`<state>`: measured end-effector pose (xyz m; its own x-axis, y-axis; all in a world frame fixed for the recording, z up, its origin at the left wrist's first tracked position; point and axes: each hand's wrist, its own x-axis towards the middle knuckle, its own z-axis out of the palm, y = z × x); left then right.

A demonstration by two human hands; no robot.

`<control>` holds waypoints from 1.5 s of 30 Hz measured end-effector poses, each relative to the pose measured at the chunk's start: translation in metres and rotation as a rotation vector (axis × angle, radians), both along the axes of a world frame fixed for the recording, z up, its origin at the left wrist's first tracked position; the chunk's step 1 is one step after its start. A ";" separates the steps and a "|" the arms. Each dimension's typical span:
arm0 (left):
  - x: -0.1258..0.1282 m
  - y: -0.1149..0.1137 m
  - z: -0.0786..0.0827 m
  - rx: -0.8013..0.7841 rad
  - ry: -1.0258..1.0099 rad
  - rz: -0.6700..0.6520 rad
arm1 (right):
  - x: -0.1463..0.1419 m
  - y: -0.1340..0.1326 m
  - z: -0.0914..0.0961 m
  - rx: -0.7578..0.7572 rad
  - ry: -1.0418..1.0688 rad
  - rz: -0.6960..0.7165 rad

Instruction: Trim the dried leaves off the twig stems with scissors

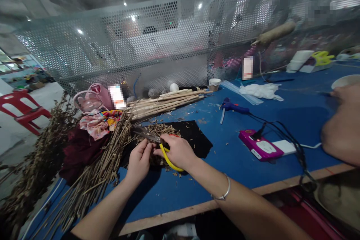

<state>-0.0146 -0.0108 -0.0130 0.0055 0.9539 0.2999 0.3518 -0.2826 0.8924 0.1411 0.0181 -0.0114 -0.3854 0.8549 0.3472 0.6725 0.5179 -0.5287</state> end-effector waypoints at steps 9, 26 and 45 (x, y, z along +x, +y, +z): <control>0.001 0.001 -0.003 -0.016 -0.038 0.020 | 0.001 0.000 0.002 -0.030 -0.011 -0.020; 0.000 0.004 -0.003 -0.106 -0.175 0.082 | 0.000 -0.001 0.002 0.013 -0.061 -0.081; 0.003 0.003 -0.001 -0.278 -0.439 0.010 | -0.002 0.000 0.001 0.101 -0.060 0.025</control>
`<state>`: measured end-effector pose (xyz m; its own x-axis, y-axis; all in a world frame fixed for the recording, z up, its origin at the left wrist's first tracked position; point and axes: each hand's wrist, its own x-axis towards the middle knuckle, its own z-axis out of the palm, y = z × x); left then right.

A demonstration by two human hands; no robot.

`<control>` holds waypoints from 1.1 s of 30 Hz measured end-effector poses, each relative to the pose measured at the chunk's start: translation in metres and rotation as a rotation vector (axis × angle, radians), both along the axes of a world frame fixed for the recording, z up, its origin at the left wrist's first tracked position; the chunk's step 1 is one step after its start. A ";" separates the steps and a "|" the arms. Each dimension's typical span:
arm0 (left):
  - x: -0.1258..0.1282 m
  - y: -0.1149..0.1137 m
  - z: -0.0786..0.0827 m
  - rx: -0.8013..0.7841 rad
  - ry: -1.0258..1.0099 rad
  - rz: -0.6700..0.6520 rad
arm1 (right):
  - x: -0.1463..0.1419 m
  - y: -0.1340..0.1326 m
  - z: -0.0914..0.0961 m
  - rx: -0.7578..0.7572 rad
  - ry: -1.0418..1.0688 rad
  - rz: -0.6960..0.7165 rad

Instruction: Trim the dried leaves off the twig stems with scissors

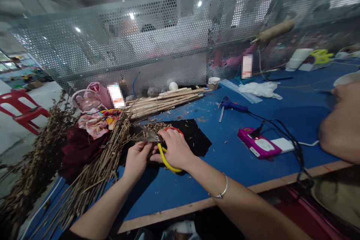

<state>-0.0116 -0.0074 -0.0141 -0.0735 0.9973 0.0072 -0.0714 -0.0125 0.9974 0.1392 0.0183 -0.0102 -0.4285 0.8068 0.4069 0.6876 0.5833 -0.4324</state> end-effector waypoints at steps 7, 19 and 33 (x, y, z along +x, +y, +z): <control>-0.001 -0.002 0.003 0.038 0.043 -0.002 | -0.002 -0.003 -0.005 -0.042 0.050 -0.007; -0.001 -0.004 0.006 0.080 0.063 0.013 | -0.002 -0.003 -0.007 -0.079 0.045 -0.016; -0.001 -0.003 0.008 0.085 0.148 -0.009 | -0.002 -0.003 -0.006 -0.111 0.035 -0.013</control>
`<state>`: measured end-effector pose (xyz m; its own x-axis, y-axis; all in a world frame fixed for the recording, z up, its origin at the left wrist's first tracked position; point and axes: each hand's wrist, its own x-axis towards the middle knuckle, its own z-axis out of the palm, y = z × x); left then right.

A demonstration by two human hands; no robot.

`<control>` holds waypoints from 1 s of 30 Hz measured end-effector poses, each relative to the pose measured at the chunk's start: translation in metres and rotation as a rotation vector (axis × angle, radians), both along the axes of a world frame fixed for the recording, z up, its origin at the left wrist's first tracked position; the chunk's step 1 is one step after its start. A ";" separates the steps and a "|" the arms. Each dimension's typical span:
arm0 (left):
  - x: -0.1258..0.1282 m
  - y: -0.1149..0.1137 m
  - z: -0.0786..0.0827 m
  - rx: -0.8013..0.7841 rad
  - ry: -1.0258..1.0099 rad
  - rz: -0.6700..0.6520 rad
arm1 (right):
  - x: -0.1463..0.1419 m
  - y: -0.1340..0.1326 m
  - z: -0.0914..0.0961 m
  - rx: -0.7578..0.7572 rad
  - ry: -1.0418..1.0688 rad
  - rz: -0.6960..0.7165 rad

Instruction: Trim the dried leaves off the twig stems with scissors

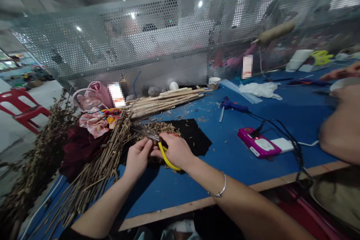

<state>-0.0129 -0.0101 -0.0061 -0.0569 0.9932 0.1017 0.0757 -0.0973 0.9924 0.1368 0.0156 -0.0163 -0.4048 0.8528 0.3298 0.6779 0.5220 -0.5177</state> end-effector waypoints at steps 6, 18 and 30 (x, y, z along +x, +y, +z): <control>-0.001 0.004 -0.006 0.073 0.072 -0.009 | 0.001 0.001 0.000 -0.019 -0.011 -0.016; 0.001 0.002 -0.005 -0.040 0.010 0.018 | 0.000 0.000 0.005 0.134 -0.077 -0.008; 0.001 0.000 -0.006 0.046 0.067 0.008 | 0.001 0.000 -0.002 0.060 -0.034 0.010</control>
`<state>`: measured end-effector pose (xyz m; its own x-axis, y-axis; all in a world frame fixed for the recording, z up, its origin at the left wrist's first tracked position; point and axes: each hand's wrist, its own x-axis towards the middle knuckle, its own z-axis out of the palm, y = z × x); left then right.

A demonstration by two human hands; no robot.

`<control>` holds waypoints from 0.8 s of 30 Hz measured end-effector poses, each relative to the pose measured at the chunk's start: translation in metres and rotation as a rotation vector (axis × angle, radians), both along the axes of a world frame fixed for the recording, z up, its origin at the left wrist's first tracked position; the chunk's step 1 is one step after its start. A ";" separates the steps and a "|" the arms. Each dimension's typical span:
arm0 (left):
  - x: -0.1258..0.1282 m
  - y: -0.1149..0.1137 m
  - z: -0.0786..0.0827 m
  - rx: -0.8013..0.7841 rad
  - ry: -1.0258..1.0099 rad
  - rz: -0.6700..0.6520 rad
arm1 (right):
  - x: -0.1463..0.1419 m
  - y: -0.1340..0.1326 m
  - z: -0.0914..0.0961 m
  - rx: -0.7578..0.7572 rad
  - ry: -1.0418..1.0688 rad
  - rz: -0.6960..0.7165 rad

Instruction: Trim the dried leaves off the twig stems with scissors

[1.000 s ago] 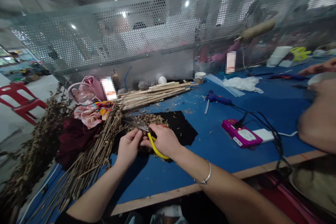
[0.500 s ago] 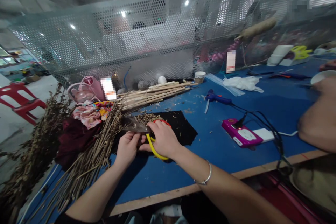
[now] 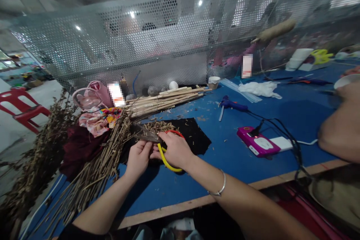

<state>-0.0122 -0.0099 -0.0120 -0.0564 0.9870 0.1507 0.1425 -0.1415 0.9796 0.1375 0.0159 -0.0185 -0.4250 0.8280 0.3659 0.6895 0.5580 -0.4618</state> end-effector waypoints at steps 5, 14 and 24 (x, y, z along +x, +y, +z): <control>0.001 0.001 0.001 -0.061 -0.093 -0.009 | 0.003 -0.001 0.005 -0.014 -0.019 0.015; 0.001 -0.001 0.001 -0.068 -0.070 -0.021 | 0.002 0.000 0.007 0.017 -0.055 -0.026; -0.001 -0.001 0.002 0.030 0.115 -0.009 | 0.002 -0.001 0.007 -0.031 -0.046 -0.027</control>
